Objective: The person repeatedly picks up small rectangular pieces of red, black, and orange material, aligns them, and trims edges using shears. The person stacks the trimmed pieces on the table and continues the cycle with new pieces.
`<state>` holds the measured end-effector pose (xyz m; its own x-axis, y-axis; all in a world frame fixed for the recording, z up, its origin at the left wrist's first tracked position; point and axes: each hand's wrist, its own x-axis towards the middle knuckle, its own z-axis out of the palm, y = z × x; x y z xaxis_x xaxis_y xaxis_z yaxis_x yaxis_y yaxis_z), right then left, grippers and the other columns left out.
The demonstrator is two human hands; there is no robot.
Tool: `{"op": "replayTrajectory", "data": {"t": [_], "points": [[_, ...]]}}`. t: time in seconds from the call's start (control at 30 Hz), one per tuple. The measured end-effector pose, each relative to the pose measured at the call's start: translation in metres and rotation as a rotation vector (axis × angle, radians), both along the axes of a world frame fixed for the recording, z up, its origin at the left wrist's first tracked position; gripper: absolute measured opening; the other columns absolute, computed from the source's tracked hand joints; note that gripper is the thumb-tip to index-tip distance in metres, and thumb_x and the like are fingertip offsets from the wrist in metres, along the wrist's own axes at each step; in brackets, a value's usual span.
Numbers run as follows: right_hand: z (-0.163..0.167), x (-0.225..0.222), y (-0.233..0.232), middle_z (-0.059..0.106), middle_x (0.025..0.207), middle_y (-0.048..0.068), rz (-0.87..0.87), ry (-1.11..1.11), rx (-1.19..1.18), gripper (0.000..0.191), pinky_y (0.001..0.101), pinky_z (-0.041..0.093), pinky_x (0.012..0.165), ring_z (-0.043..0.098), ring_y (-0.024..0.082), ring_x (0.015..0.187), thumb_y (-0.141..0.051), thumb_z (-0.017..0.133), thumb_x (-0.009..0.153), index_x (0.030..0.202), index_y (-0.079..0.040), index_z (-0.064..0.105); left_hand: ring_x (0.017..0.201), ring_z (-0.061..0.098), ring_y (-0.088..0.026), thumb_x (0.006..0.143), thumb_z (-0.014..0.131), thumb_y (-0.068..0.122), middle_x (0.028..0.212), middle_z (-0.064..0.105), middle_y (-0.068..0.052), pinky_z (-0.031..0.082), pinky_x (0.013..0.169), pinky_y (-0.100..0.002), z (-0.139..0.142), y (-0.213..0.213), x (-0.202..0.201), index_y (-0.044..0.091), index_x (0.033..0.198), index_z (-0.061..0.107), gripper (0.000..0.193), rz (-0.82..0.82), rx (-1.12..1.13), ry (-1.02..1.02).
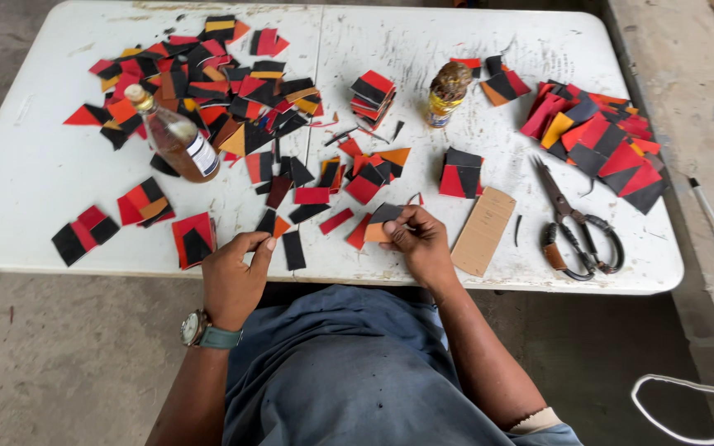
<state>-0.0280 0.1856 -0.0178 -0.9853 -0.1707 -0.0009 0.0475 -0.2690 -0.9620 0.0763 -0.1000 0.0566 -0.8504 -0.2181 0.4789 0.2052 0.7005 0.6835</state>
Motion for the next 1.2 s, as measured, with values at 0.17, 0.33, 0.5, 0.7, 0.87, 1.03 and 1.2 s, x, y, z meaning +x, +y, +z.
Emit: {"op": "replayTrajectory", "data": {"t": [0.17,0.33,0.5,0.7,0.87,1.03,1.2], "points": [[0.009,0.007,-0.002,0.07,0.081,0.005,0.011,0.063,0.032,0.013,0.0278,0.056,0.062,0.064,0.012,0.068,-0.002,0.076,0.091,0.097,-0.002,0.065,0.081,0.076,-0.023,0.094,0.075,0.022,0.091,0.077,-0.013,0.057,0.069,-0.033,0.004,0.026,0.0,0.001,0.103,0.074,0.022,-0.064,0.063,-0.028],[0.024,0.012,0.005,0.068,0.083,0.003,-0.008,0.036,-0.049,0.014,0.0274,0.059,0.062,0.066,0.011,0.069,-0.004,0.076,0.091,0.095,-0.002,0.063,0.081,0.075,-0.023,0.094,0.075,0.022,0.093,0.077,-0.012,0.056,0.069,-0.032,0.008,0.049,-0.004,0.001,0.102,0.073,0.023,-0.182,0.048,-0.015],[0.036,0.013,0.011,0.064,0.086,0.0,-0.006,0.069,-0.058,0.012,0.0282,0.062,0.065,0.065,0.008,0.075,-0.005,0.075,0.093,0.096,-0.002,0.063,0.082,0.075,-0.019,0.094,0.074,0.025,0.092,0.078,-0.01,0.057,0.07,-0.031,0.014,0.055,-0.009,0.002,0.106,0.074,0.026,-0.163,0.138,-0.089],[0.035,0.022,-0.019,0.069,0.087,0.004,0.075,0.09,-0.036,0.012,0.0267,0.059,0.066,0.066,0.01,0.075,-0.003,0.073,0.094,0.101,0.0,0.064,0.084,0.075,-0.013,0.096,0.07,0.031,0.093,0.078,-0.008,0.059,0.072,-0.027,0.009,0.076,-0.033,0.0,0.11,0.071,0.035,-0.347,0.381,-0.219],[0.031,0.02,-0.032,0.07,0.091,0.007,0.061,0.108,-0.021,0.014,0.0289,0.061,0.067,0.067,0.012,0.078,0.001,0.072,0.094,0.105,0.002,0.065,0.075,0.064,-0.012,0.095,0.076,0.024,0.086,0.075,-0.011,0.052,0.064,-0.029,-0.011,0.072,-0.045,-0.003,0.106,0.074,0.03,-0.389,0.501,-0.298],[0.028,0.014,-0.019,0.072,0.096,0.006,0.024,0.125,0.076,0.019,0.0269,0.06,0.071,0.071,0.013,0.08,-0.001,0.066,0.096,0.114,0.0,0.065,0.087,0.068,-0.01,0.087,0.077,0.01,0.099,0.069,-0.009,0.058,0.071,-0.025,-0.017,0.045,-0.078,-0.002,0.115,0.057,0.037,-0.268,0.629,-0.075],[0.02,0.016,0.005,0.071,0.097,0.007,-0.046,0.183,0.192,0.016,0.0263,0.058,0.072,0.068,0.013,0.08,0.001,0.067,0.098,0.114,0.002,0.065,0.081,0.074,-0.018,0.09,0.071,0.007,0.102,0.07,-0.011,0.059,0.07,-0.028,-0.003,0.006,-0.118,0.0,0.113,0.06,0.026,-0.157,0.639,-0.183]]}}
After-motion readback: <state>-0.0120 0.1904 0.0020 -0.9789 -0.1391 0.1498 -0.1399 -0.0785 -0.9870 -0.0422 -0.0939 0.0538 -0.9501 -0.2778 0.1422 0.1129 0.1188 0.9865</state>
